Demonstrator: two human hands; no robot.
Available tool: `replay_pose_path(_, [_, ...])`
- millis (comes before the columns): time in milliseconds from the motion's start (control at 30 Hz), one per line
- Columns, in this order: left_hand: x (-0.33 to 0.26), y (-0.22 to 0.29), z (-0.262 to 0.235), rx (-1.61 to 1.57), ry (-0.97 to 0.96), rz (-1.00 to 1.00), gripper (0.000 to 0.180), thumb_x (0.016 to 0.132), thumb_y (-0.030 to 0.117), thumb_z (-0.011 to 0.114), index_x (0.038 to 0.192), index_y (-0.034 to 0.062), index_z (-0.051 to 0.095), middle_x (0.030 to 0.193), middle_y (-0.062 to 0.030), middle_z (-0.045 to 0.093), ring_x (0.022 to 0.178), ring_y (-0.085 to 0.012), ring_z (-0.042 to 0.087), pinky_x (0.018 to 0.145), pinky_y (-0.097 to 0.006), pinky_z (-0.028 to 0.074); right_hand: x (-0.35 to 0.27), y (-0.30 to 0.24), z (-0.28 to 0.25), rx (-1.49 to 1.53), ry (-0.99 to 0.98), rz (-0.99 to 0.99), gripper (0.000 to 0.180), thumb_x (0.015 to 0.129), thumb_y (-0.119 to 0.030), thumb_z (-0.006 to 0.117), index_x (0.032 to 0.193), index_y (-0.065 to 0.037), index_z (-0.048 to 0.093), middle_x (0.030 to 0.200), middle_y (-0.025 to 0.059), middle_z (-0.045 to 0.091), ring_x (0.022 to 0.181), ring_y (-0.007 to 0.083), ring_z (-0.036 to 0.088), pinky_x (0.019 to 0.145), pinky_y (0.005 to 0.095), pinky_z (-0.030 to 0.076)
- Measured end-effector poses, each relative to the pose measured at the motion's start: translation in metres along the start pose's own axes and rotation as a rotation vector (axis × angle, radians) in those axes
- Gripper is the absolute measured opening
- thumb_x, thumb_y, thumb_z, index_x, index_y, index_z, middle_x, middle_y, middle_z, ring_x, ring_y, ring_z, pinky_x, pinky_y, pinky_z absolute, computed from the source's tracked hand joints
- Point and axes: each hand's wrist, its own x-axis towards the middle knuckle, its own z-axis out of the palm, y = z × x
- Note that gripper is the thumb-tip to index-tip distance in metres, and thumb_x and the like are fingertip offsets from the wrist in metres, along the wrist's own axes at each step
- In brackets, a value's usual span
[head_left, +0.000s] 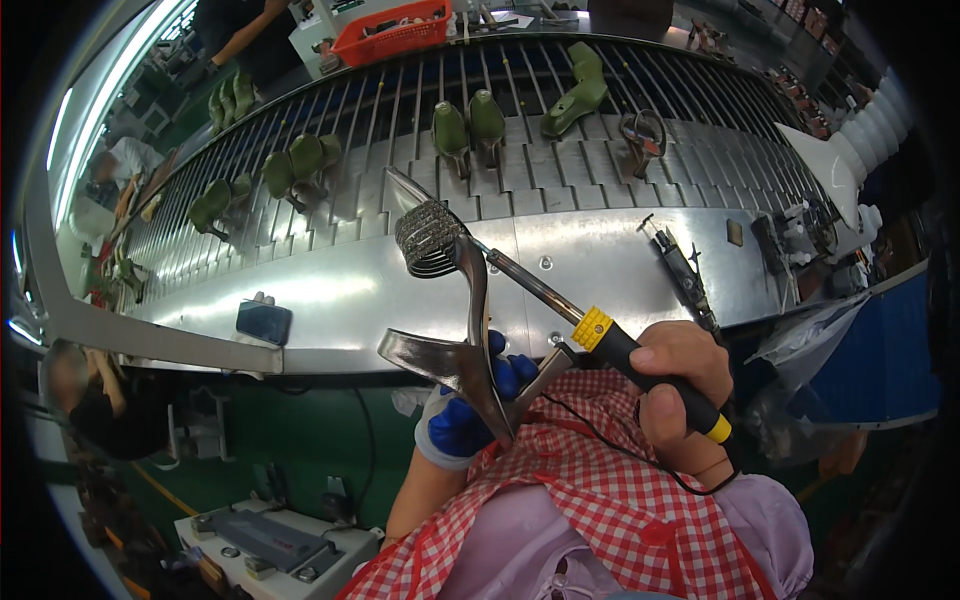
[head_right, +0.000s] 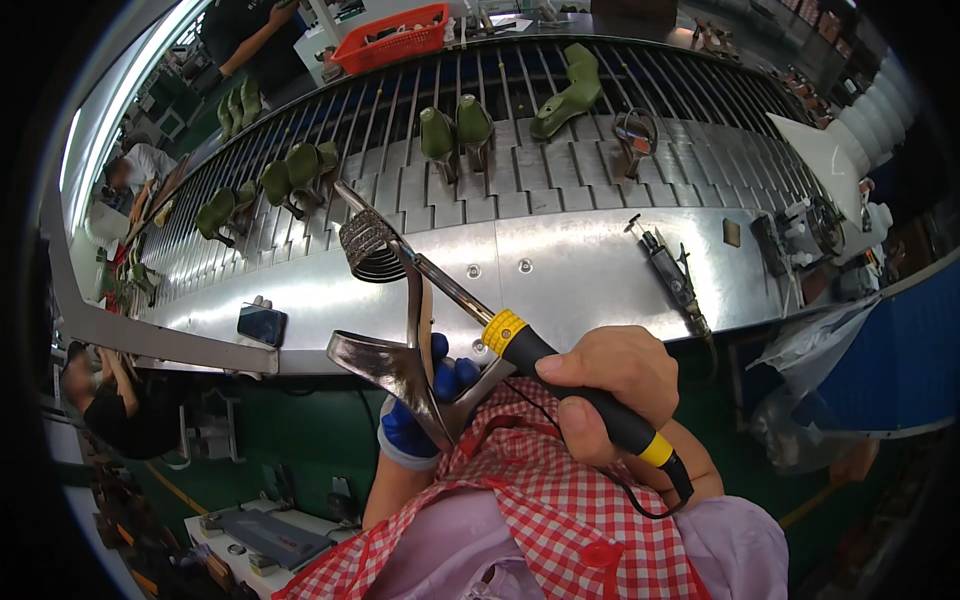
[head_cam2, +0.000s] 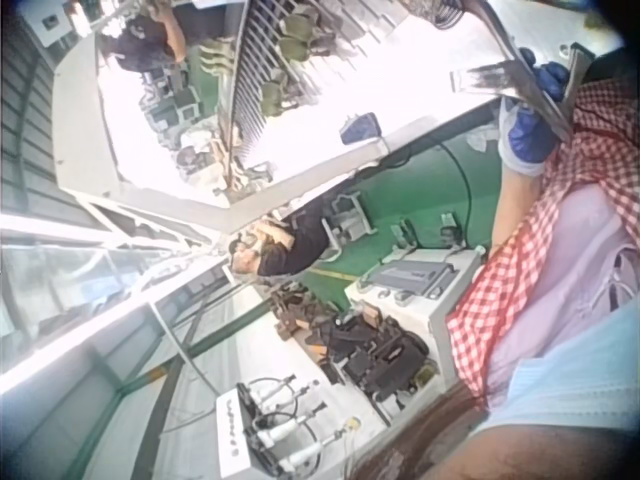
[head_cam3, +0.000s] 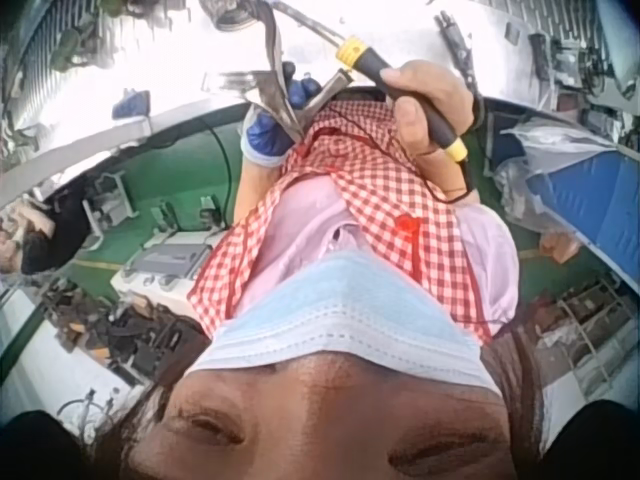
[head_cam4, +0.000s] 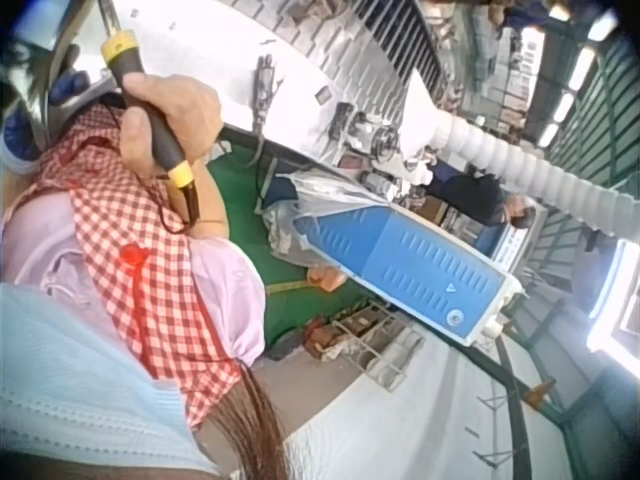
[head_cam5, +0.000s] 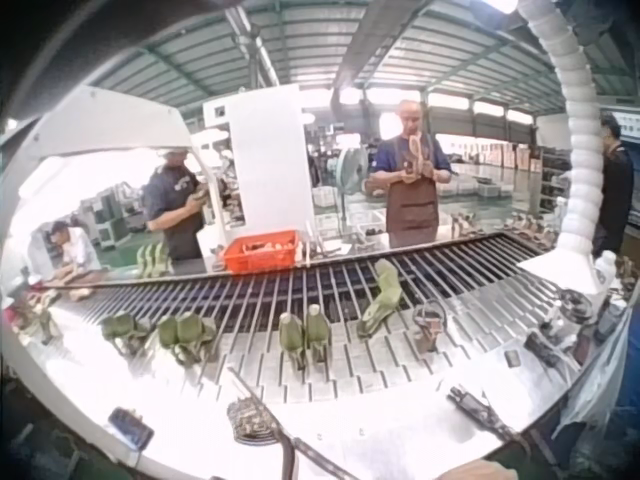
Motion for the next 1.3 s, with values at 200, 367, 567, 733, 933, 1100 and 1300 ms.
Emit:
replay_pose_path(200, [0.008, -0.002, -0.022, 0.475, 0.024, 0.165, 0.066, 0.083, 0.03, 0.073, 0.131, 0.0031, 0.038, 0.094, -0.0055, 0.058, 0.091, -0.0223, 0.056, 0.094, -0.039, 0.042, 0.004, -0.01, 0.002, -0.074, -0.079, -0.007, 0.022, 0.07, -0.013, 0.062, 0.089, -0.003, 0.065, 0.064, 0.0053, 0.06, 0.047, 0.0173, 0.055, 0.047, 0.0276, 0.043])
replay_pose_path(367, [0.018, 0.021, 0.012, 1.691, 0.165, 0.368, 0.061, 0.074, 0.035, 0.08, 0.113, 0.0019, 0.047, 0.083, -0.0022, 0.052, 0.073, -0.0192, 0.052, 0.068, -0.033, 0.046, 0.008, -0.019, -0.002, -0.004, -0.272, 0.047, 0.022, 0.067, -0.013, 0.063, 0.086, -0.005, 0.066, 0.06, 0.0034, 0.058, 0.048, 0.0176, 0.056, 0.048, 0.0278, 0.045])
replay_pose_path(567, [0.01, 0.028, -0.019, 1.537, 0.08, 0.449, 0.057, 0.077, 0.027, 0.078, 0.115, 0.0015, 0.043, 0.08, -0.0001, 0.053, 0.073, -0.0165, 0.055, 0.07, -0.028, 0.047, 0.008, -0.023, -0.001, 0.143, -0.288, 0.082, 0.019, 0.072, -0.019, 0.063, 0.083, -0.004, 0.068, 0.055, 0.0039, 0.056, 0.042, 0.0185, 0.054, 0.043, 0.0295, 0.043])
replay_pose_path(733, [0.014, 0.035, -0.017, 0.243, -0.069, 0.296, 0.055, 0.083, 0.013, 0.07, 0.126, 0.0001, 0.039, 0.095, -0.0068, 0.063, 0.092, -0.019, 0.062, 0.082, -0.03, 0.051, 0.0, -0.016, -0.009, 0.347, -0.181, 0.102, 0.026, 0.081, -0.028, 0.06, 0.085, -0.003, 0.067, 0.056, 0.0051, 0.058, 0.042, 0.0184, 0.054, 0.043, 0.0302, 0.043])
replay_pose_path(933, [0.004, 0.074, 0.016, 0.772, 0.462, 0.433, 0.041, 0.076, 0.006, 0.069, 0.114, 0.0004, 0.058, 0.102, -0.014, 0.065, 0.098, -0.0245, 0.063, 0.099, -0.043, 0.044, -0.017, 0.021, 0.001, -0.35, -0.004, 0.122, 0.026, 0.076, -0.013, 0.067, 0.099, -0.001, 0.065, 0.07, 0.0097, 0.06, 0.058, 0.0226, 0.058, 0.054, 0.0311, 0.045])
replay_pose_path(1100, [0.011, 0.104, 0.029, 2.183, 0.376, 1.057, 0.025, 0.061, 0.016, 0.076, 0.085, 0.0096, 0.07, 0.08, -0.0022, 0.066, 0.088, -0.0229, 0.062, 0.111, -0.054, 0.025, -0.052, 0.081, 0.019, -0.557, -0.252, 0.273, 0.037, 0.075, 0.0, 0.069, 0.109, -0.014, 0.064, 0.076, 0.009, 0.058, 0.063, 0.0256, 0.059, 0.054, 0.0327, 0.046])
replay_pose_path(1300, [0.002, 0.105, 0.044, 2.308, 0.272, 1.069, 0.022, 0.065, 0.026, 0.073, 0.086, 0.0175, 0.07, 0.077, 0.0036, 0.064, 0.09, -0.015, 0.061, 0.109, -0.064, 0.019, -0.108, 0.127, 0.023, -0.796, -0.561, 0.453, 0.041, 0.078, -0.004, 0.056, 0.114, -0.021, 0.062, 0.087, 0.0056, 0.057, 0.078, 0.0246, 0.06, 0.064, 0.0357, 0.05])
